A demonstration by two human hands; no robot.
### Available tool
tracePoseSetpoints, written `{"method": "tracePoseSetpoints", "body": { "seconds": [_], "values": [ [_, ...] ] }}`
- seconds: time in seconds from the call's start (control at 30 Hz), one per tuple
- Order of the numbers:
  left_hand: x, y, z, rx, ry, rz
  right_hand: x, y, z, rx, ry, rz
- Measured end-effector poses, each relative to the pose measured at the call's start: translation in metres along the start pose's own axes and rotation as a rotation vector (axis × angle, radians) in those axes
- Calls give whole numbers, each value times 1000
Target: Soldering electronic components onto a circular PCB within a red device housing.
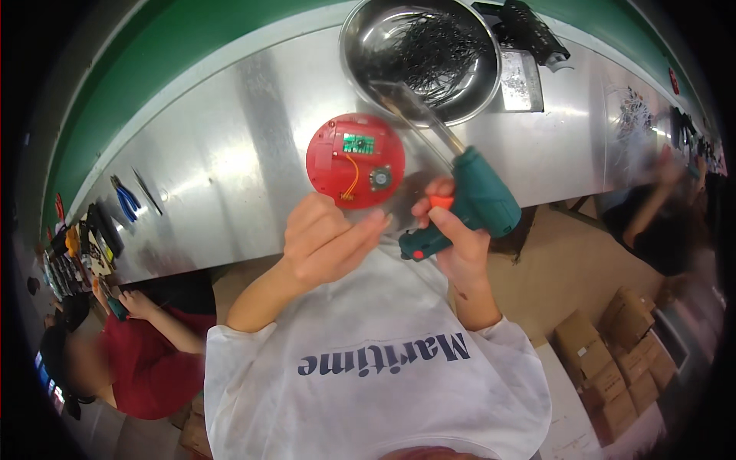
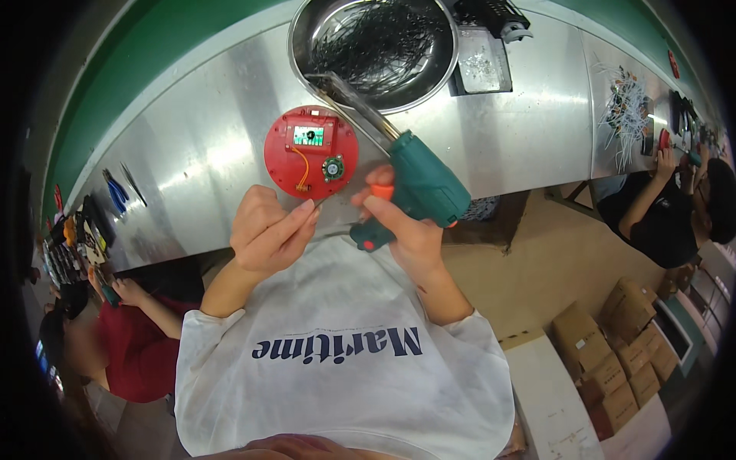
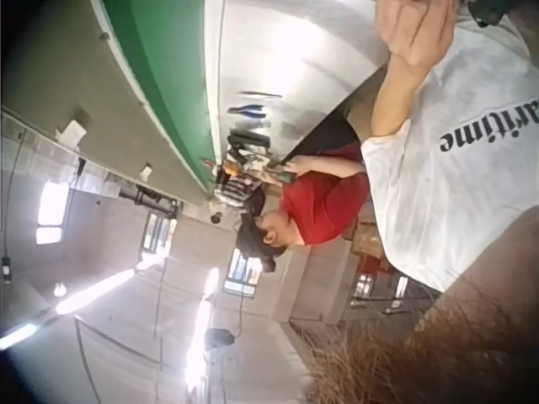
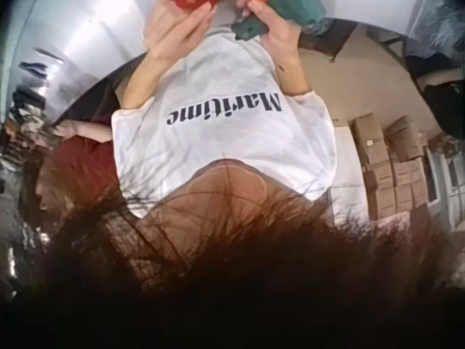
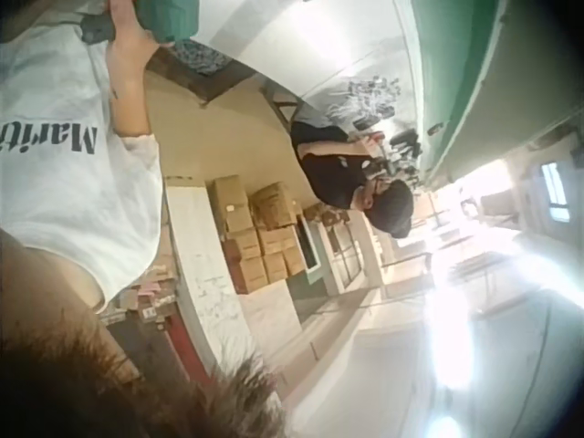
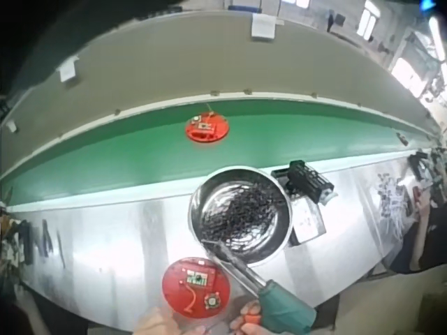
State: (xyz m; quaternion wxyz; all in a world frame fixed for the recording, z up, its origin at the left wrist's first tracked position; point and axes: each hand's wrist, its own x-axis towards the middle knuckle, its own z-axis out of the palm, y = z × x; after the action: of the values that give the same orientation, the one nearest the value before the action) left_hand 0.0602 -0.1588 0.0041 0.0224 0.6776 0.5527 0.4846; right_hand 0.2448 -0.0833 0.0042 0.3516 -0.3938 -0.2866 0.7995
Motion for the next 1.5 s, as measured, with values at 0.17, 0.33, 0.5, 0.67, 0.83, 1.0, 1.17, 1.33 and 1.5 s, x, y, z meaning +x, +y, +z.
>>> {"method": "tracePoseSetpoints", "body": {
  "seconds": [0.17, 0.33, 0.5, 0.67, 0.83, 1.0, 1.17, 1.33, 1.5],
  "values": [
    [-22, 5, 4, -6, 56, -1, 7, 2, 15, -7, -52, 32],
    [-33, 6, 10, -11, 93, -15, 9, 10, 19, -54, -15, 32],
    [-36, 5, 17, -91, 143, -112, 10, 7, 18, -7, -8, 25],
    [-16, -1, 13, -152, 138, -538, 14, 2, 8, -23, 56, -77],
    [-5, -15, 16, -91, 10, -818, 12, 0, 8, -138, 108, -107],
    [-8, -16, 16, -227, 9, -781, 12, 4, 6, -109, 88, -70],
    [-9, -7, 6, -448, -72, -852, 15, 10, 6, -174, -3, -69],
    [-17, -4, -1, -587, -157, -883, 19, 13, 12, -288, -91, -123],
    [-21, -4, -4, -584, -242, -800, 18, 13, 25, -339, -91, -71]
  ]
}}
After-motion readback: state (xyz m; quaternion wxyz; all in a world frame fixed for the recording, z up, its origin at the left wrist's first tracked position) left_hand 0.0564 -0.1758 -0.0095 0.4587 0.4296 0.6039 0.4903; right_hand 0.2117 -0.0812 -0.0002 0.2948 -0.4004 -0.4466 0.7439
